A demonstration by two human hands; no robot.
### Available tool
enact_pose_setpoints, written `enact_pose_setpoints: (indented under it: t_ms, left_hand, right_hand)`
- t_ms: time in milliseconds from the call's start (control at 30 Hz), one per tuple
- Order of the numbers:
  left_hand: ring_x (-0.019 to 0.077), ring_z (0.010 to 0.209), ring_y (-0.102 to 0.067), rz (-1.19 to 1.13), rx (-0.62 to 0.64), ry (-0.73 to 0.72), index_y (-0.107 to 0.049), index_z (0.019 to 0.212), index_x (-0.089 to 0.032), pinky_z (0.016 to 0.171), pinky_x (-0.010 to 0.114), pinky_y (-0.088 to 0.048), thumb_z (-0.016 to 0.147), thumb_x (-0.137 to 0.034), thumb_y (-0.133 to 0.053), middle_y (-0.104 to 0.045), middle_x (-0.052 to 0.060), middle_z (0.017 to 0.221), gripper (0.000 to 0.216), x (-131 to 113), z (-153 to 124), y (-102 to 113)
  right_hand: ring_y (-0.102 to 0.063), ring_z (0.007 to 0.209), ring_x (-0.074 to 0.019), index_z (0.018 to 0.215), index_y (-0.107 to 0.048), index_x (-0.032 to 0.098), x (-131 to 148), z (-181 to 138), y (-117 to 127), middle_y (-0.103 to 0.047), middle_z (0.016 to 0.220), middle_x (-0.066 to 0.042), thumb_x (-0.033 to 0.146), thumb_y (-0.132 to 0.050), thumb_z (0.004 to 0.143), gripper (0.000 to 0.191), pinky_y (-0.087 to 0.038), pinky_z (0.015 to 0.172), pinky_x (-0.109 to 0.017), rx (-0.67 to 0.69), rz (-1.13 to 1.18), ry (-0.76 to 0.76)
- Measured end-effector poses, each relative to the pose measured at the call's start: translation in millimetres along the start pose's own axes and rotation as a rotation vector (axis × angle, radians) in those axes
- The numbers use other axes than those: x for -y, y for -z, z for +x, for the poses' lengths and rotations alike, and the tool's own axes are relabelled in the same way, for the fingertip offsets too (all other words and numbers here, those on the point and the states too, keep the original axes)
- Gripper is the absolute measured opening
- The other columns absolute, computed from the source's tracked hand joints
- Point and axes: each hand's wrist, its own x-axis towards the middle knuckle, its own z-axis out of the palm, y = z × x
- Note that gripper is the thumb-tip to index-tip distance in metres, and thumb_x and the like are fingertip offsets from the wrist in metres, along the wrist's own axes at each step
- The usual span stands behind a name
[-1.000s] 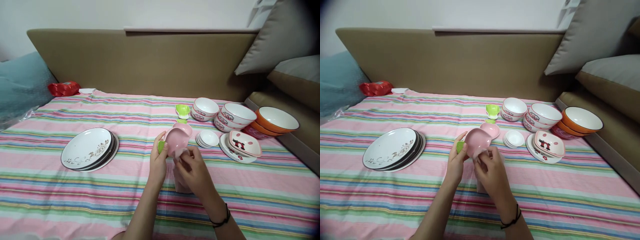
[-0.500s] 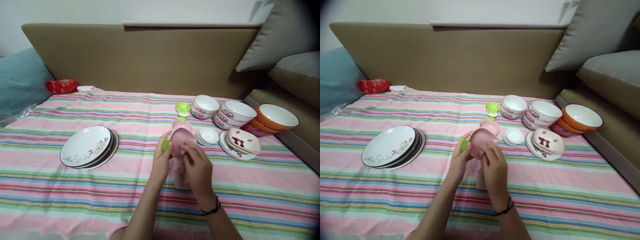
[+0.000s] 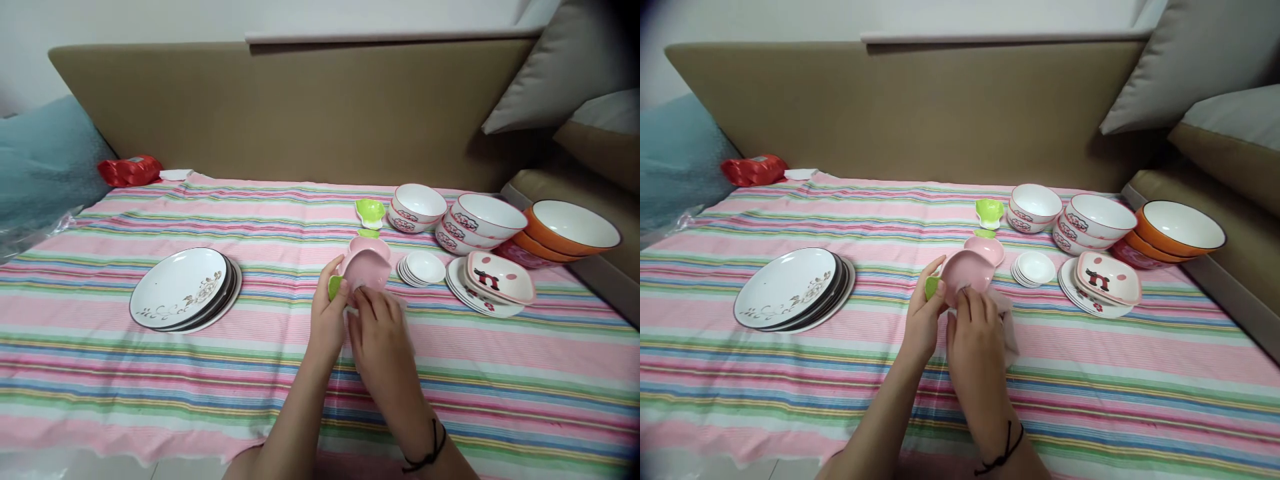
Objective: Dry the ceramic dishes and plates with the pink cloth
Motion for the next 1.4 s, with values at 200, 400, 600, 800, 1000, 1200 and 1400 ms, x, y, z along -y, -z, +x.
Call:
enact_pose_setpoints:
  t_ms: [200,400,600,800,1000,1200,1400]
  left_hand:
    - [0.0133,0.079,-0.056,-0.094,-0.035,0.034,-0.055,0.129,-0.027,0.070,0.024,-0.048,0.083,-0.042,-0.063,-0.061,0.004,0.108,0.049,-3.1,2.9,1.4]
    - [0.0143,0.085,-0.057,-0.139,-0.086,0.026,-0.056,0.126,-0.031,0.070,0.023,-0.050,0.083,-0.041,-0.065,-0.059,0.002,0.112,0.046,-4.9,4.5,3.9]
    - [0.0106,0.068,-0.052,-0.094,-0.049,0.065,-0.055,0.129,-0.031,0.063,0.020,-0.046,0.083,-0.042,-0.065,-0.059,-0.001,0.086,0.049,-4.3,4.6,6.4]
    - [0.0126,0.075,-0.055,-0.086,-0.042,0.031,-0.054,0.130,-0.029,0.067,0.022,-0.049,0.082,-0.043,-0.065,-0.060,0.001,0.095,0.051,-9.0,3.7,8.2]
    - [0.0136,0.082,-0.059,-0.066,0.003,0.077,-0.054,0.129,-0.031,0.074,0.024,-0.049,0.086,-0.046,-0.060,-0.062,0.001,0.103,0.046,-4.4,4.3,7.9]
    - [0.0220,0.126,-0.048,-0.137,0.124,0.068,-0.058,0.126,-0.024,0.104,0.032,-0.038,0.093,-0.049,-0.046,-0.054,0.006,0.137,0.043,5.7,8.9,9.2]
    - [0.0220,0.112,-0.058,-0.288,0.069,0.143,-0.057,0.125,-0.022,0.095,0.033,-0.045,0.089,-0.050,-0.053,-0.062,0.008,0.125,0.046,3.7,9.3,5.2]
  right_hand:
    - [-0.046,0.117,-0.0309,0.128,-0.056,0.019,-8.5,0.1,-1.8,-0.056,0.131,-0.011,0.007,-0.042,0.089,0.044,-0.042,0.100,-0.052,0.004,-0.028,-0.010]
    - [-0.052,0.124,-0.0263,0.136,-0.049,0.022,-26.9,4.2,0.3,-0.048,0.144,-0.008,0.009,-0.040,0.091,0.048,-0.047,0.098,-0.045,0.138,0.119,0.051]
    - [-0.050,0.129,-0.0209,0.136,-0.050,0.020,-19.0,7.5,1.1,-0.054,0.140,-0.008,0.011,-0.039,0.091,0.047,-0.044,0.107,-0.042,0.173,0.432,0.041]
    - [-0.057,0.121,-0.0265,0.132,-0.056,0.026,-23.8,7.4,9.5,-0.054,0.141,-0.003,0.003,-0.039,0.083,0.056,-0.051,0.097,-0.048,0.149,0.225,-0.002]
    - [-0.055,0.124,-0.0237,0.135,-0.054,0.023,-11.4,0.8,-0.5,-0.059,0.135,-0.007,0.007,-0.043,0.085,0.053,-0.046,0.105,-0.045,0.108,0.429,-0.071]
    - [-0.044,0.135,-0.0225,0.146,-0.039,0.028,-6.9,-1.3,-10.1,-0.044,0.148,-0.003,0.018,-0.050,0.088,0.060,-0.040,0.110,-0.045,0.186,0.672,-0.229]
    - [-0.055,0.125,-0.0222,0.137,-0.051,0.024,-12.7,4.8,5.4,-0.058,0.137,-0.005,0.010,-0.046,0.085,0.054,-0.048,0.102,-0.041,0.187,0.460,-0.056]
